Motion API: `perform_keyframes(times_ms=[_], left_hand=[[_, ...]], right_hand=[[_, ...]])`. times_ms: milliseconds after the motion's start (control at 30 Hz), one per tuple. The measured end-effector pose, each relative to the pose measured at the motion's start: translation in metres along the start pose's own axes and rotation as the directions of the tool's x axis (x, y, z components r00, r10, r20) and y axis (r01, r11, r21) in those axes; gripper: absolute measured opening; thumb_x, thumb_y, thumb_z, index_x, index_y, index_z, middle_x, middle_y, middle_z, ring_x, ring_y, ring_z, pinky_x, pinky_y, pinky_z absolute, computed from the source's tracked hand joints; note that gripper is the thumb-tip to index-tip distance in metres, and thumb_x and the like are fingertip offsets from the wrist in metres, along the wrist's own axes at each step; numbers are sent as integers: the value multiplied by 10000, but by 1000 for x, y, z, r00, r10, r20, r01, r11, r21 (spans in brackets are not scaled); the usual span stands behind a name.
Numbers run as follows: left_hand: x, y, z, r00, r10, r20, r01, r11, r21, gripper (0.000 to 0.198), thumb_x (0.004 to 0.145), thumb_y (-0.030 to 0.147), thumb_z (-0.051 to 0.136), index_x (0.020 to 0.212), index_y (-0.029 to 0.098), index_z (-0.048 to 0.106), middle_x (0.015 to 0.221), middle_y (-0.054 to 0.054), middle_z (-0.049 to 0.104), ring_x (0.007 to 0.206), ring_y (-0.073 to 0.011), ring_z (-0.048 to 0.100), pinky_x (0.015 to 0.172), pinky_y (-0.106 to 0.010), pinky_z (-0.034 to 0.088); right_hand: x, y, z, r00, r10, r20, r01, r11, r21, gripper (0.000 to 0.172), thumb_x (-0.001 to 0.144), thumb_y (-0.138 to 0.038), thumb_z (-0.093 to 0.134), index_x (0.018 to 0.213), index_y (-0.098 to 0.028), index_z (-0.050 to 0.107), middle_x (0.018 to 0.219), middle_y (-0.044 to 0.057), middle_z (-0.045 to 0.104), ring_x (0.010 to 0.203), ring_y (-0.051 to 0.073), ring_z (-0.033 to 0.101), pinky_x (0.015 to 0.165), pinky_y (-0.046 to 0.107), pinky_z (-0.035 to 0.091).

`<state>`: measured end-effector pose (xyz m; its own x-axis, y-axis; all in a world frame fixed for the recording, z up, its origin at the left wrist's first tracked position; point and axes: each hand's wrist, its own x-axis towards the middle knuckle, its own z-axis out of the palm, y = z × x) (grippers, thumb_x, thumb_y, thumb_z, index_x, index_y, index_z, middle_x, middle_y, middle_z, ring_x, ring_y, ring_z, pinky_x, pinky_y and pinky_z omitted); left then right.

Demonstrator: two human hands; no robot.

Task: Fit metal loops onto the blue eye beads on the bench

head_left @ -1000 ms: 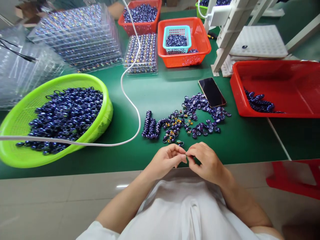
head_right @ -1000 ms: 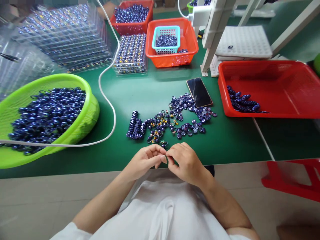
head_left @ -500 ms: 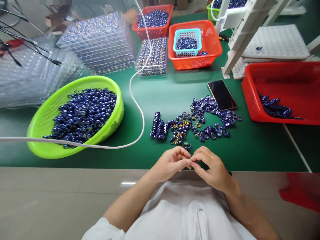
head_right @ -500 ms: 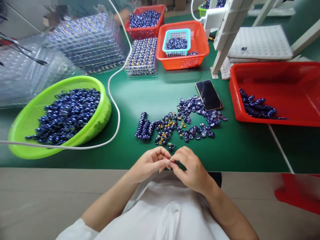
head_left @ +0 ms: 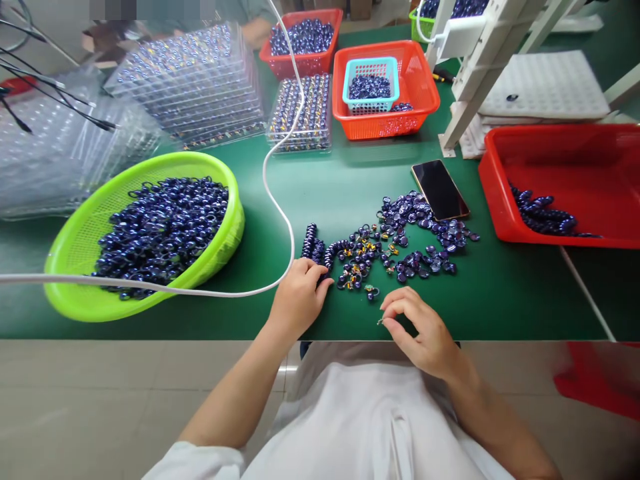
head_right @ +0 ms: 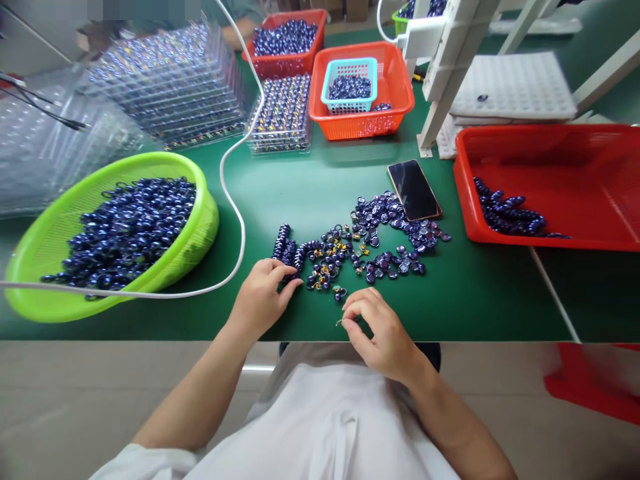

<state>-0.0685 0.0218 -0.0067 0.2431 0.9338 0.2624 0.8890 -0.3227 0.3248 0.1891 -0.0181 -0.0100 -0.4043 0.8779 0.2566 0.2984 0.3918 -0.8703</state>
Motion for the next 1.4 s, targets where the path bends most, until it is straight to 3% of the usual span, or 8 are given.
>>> perform_keyframes(times_ms=[567, 733, 800, 900, 1000, 1067, 1233, 1400], left_hand=[[-4, 1, -11, 999, 21, 35, -23, 998, 62, 89, 820, 142, 542, 760, 199, 573, 751, -61, 664, 704, -216, 622, 653, -331, 497], [-7, 9, -17, 992, -127, 19, 129, 973, -193, 28, 843, 193, 600, 844, 199, 628, 770, -31, 690, 711, -181, 655, 690, -293, 514], [-8, 19, -19, 973, -219, 75, 230, 881, -414, 45, 852, 226, 640, 881, 196, 655, 826, -36, 722, 741, -173, 674, 715, -283, 528], [-9, 36, -18, 929, -273, 249, 363, 556, -747, 85, 835, 256, 708, 866, 183, 675, 922, -62, 745, 848, -184, 693, 748, -272, 544], [-8, 51, -6, 905, -240, 352, 400, 199, -894, 129, 779, 253, 776, 792, 171, 678, 911, -49, 727, 836, -166, 678, 716, -248, 553], [-8, 60, 3, 895, -238, 376, 399, 55, -915, 144, 757, 254, 799, 780, 168, 685, 854, -22, 709, 716, -123, 651, 654, -227, 547], [-6, 72, 16, 860, -315, 400, 415, -23, -910, 141, 773, 256, 793, 823, 161, 700, 712, 10, 707, 613, -98, 650, 631, -207, 548], [-4, 74, 16, 833, -328, 445, 455, -50, -889, 204, 803, 290, 765, 956, 159, 735, 800, -25, 763, 698, -137, 710, 693, -244, 583]], right_hand=[[1, 0, 4, 1000, 21, -19, -20, 999, 26, 106, 911, -128, 544, 885, -230, 556, 945, 57, 632, 938, 208, 615, 839, 378, 516], [1, -1, 3, 997, 65, -37, -64, 997, 39, 99, 915, -133, 550, 881, -225, 561, 960, 52, 640, 945, 197, 626, 856, 361, 512], [2, -3, 3, 994, 89, -70, -87, 996, 34, 97, 918, -139, 551, 876, -225, 568, 1013, 60, 654, 993, 204, 632, 889, 369, 508], [5, -7, 6, 989, 88, -115, -82, 995, 57, 94, 925, -154, 545, 877, -228, 575, 1135, 78, 661, 1091, 225, 627, 948, 403, 497], [8, -11, 11, 991, 52, -127, -40, 994, 100, 89, 926, -155, 544, 903, -234, 575, 1206, 82, 658, 1143, 232, 616, 974, 427, 492], [10, -13, 15, 990, 28, -142, -13, 994, 106, 96, 923, -145, 545, 917, -237, 570, 1200, 80, 667, 1130, 227, 624, 961, 424, 503], [5, -13, 20, 969, -88, -233, 76, 995, -57, 160, 895, -99, 550, 965, -242, 557, 1210, 91, 681, 1087, 235, 633, 931, 442, 520], [1, -11, 22, 964, -229, -139, 177, 934, -311, 233, 859, -60, 582, 1015, -227, 536, 1357, 141, 617, 1233, 286, 558, 962, 500, 505]])
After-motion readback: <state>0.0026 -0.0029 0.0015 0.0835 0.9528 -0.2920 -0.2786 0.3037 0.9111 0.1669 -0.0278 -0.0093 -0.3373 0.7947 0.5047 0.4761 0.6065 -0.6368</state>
